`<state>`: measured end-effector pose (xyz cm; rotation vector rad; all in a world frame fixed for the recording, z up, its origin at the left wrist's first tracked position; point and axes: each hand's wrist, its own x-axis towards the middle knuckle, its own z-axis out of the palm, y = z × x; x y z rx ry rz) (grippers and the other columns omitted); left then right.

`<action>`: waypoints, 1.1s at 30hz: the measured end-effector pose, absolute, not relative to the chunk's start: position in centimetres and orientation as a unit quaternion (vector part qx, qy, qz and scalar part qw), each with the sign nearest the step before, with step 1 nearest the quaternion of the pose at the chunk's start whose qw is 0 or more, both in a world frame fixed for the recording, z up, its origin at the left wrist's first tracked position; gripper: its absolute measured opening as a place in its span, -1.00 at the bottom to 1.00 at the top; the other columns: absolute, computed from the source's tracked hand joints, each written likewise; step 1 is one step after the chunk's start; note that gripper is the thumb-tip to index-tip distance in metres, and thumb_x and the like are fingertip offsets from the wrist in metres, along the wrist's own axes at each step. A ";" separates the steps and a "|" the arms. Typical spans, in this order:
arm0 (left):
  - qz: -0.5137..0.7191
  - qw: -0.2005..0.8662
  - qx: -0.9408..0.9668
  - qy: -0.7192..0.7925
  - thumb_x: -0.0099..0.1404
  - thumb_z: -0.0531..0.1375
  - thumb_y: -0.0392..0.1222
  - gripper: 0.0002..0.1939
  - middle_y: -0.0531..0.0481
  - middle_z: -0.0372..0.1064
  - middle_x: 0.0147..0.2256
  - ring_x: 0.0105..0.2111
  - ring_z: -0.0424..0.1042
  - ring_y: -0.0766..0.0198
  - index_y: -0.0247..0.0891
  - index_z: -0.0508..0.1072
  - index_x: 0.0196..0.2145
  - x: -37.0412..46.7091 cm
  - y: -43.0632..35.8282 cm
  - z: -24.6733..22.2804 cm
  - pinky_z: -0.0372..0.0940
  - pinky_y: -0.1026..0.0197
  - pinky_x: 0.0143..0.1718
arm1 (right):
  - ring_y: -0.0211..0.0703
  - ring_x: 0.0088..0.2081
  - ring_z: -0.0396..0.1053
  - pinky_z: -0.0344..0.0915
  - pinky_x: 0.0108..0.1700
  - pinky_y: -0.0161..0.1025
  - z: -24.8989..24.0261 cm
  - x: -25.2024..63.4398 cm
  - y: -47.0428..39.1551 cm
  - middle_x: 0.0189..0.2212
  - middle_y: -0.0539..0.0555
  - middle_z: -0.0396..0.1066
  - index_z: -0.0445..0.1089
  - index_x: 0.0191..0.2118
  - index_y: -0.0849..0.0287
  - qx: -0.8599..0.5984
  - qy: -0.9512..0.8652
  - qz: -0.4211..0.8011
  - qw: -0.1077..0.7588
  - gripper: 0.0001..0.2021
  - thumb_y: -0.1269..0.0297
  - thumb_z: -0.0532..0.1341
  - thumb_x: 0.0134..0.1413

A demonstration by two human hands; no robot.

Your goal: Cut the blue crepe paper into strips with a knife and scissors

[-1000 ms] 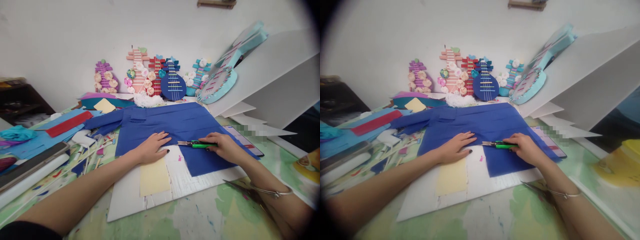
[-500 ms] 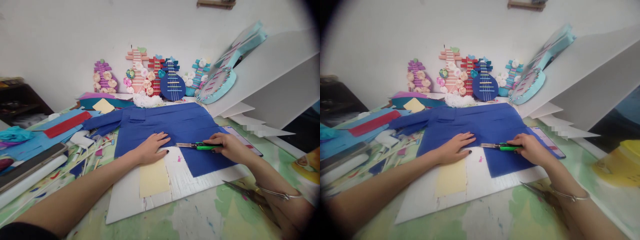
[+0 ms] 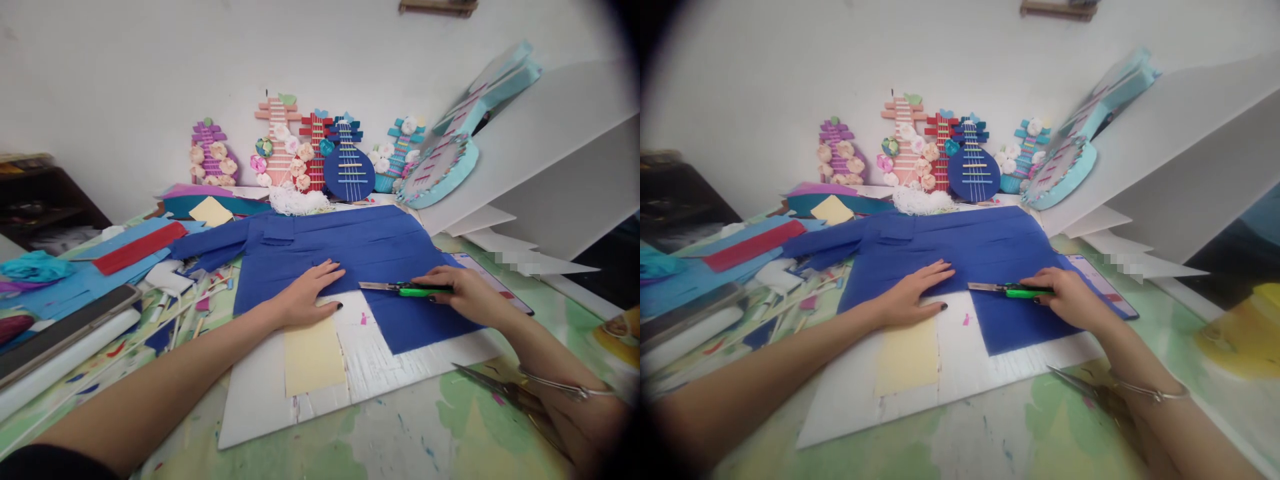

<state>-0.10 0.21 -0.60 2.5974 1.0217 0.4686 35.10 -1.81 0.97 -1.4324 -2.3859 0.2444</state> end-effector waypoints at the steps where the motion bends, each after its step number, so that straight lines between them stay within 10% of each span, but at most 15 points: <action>1: 0.167 0.156 0.907 0.355 0.26 0.15 -0.07 -0.33 -0.13 -0.06 0.31 0.33 -0.14 0.08 -0.26 0.10 0.28 -0.1 0.2 -0.6 -0.09 -0.04 0.30 | 0.01 -0.14 0.44 0.35 -0.06 -0.04 0.9 34.9 -1.8 -0.11 0.07 0.48 0.50 -0.01 -0.01 -0.506 -0.840 0.087 0.175 -0.57 0.43 0.16 -0.02; 33: 0.186 0.166 0.905 0.344 0.25 0.18 -0.07 -0.42 -0.16 -0.04 0.31 0.32 -0.11 0.03 -0.21 0.25 0.20 -0.2 0.3 -0.7 -0.05 -0.10 0.28 | -0.01 -0.12 0.43 0.34 -0.03 -0.05 0.6 32.1 -1.9 -0.12 0.09 0.48 0.49 0.01 0.02 -0.505 -0.840 0.045 0.193 -0.50 0.55 0.10 -0.04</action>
